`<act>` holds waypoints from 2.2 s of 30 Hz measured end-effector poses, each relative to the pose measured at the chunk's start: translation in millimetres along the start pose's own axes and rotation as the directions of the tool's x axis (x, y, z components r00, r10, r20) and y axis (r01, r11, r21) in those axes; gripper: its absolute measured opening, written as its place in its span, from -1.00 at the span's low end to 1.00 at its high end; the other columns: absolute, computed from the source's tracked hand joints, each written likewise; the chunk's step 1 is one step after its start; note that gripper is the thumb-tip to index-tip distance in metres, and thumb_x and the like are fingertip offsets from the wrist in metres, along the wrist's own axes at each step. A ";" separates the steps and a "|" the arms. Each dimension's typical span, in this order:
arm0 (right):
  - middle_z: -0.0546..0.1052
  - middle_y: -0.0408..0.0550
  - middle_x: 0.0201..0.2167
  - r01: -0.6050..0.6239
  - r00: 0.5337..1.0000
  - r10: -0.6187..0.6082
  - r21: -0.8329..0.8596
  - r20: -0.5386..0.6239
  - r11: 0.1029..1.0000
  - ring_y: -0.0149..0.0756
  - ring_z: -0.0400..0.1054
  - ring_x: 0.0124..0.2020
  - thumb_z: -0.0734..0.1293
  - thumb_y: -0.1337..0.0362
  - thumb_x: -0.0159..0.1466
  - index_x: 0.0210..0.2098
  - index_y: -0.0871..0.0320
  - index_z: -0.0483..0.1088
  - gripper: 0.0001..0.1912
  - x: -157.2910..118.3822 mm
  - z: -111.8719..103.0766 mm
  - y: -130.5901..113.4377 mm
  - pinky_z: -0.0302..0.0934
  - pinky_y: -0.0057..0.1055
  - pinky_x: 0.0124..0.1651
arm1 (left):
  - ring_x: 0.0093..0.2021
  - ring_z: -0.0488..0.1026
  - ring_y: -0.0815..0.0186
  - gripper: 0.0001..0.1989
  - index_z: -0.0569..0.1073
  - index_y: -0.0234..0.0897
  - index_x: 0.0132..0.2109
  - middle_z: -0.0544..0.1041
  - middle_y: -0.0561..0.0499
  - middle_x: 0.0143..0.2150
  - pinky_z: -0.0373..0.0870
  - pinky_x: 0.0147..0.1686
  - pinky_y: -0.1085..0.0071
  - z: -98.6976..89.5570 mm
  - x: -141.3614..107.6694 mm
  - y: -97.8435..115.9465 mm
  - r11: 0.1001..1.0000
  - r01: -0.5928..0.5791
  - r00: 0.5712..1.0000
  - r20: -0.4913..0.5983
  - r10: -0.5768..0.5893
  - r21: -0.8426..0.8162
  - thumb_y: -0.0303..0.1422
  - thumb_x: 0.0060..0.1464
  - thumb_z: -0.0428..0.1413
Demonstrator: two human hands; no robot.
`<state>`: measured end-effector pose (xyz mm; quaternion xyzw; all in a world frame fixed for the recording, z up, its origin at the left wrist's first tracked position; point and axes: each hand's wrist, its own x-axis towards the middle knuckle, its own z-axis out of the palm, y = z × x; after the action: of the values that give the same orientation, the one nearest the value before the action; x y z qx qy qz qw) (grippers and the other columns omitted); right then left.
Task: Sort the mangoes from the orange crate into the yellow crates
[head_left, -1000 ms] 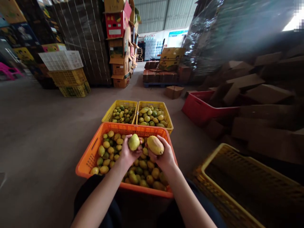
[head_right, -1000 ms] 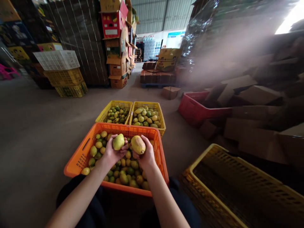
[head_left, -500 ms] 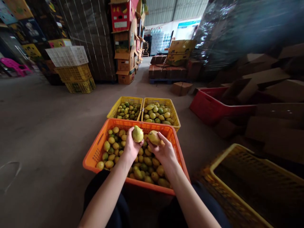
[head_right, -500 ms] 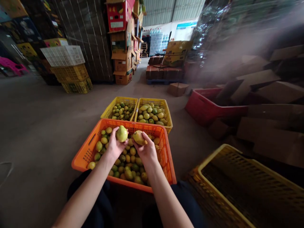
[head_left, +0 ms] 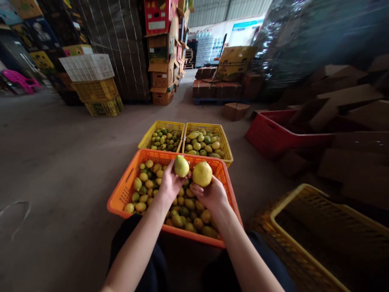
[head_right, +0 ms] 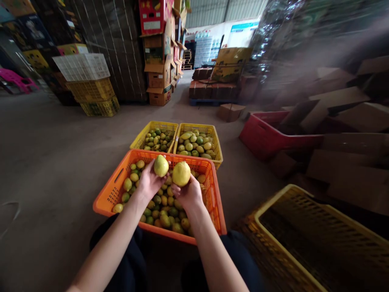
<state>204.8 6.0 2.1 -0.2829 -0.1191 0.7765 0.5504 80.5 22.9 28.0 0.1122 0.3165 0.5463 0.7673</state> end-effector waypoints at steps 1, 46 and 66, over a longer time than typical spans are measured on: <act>0.45 -0.10 -0.61 0.002 1.000 -0.002 -0.002 0.004 1.000 -0.52 -0.02 -0.78 0.24 0.20 0.12 -0.50 0.14 0.31 -0.85 -1.1 1.5 -1.6 -0.05 -0.54 -0.76 | -0.52 0.39 0.39 -0.70 0.43 -0.33 -0.05 0.50 -0.03 -0.38 0.31 -0.54 0.51 0.1 0.7 -0.1 1.000 -0.001 1.000 0.002 0.001 -0.005 -0.30 0.20 -0.08; 0.53 -0.04 -0.17 0.527 0.845 -0.368 -0.489 0.388 0.695 -0.03 0.38 -0.08 0.54 0.31 -0.23 -0.21 0.10 0.49 -0.46 -29.8 6.7 -13.4 0.26 -0.20 -0.02 | -0.65 0.32 0.36 -0.67 0.43 -0.34 -0.63 0.38 -0.03 -0.64 0.12 -0.74 0.47 -5.4 -12.2 7.7 0.954 -0.225 0.934 0.321 0.155 0.196 -0.28 -0.03 -0.03; 0.55 -0.12 -0.46 0.107 0.962 -0.090 0.050 -0.259 0.993 -0.34 0.45 -0.47 0.27 0.28 0.22 -0.35 0.17 0.40 -0.90 -3.5 8.2 -12.7 0.44 -0.36 -0.39 | -0.31 0.51 0.27 -0.65 0.43 -0.45 -0.16 0.54 -0.13 -0.35 0.52 -0.35 0.38 -4.0 1.9 3.5 0.975 0.125 0.991 0.059 -0.116 -0.183 -0.25 0.18 -0.10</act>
<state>210.9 8.5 16.1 -0.3568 -0.0362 0.7085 0.6077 75.8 25.2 26.0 0.0335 0.2519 0.5230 0.8136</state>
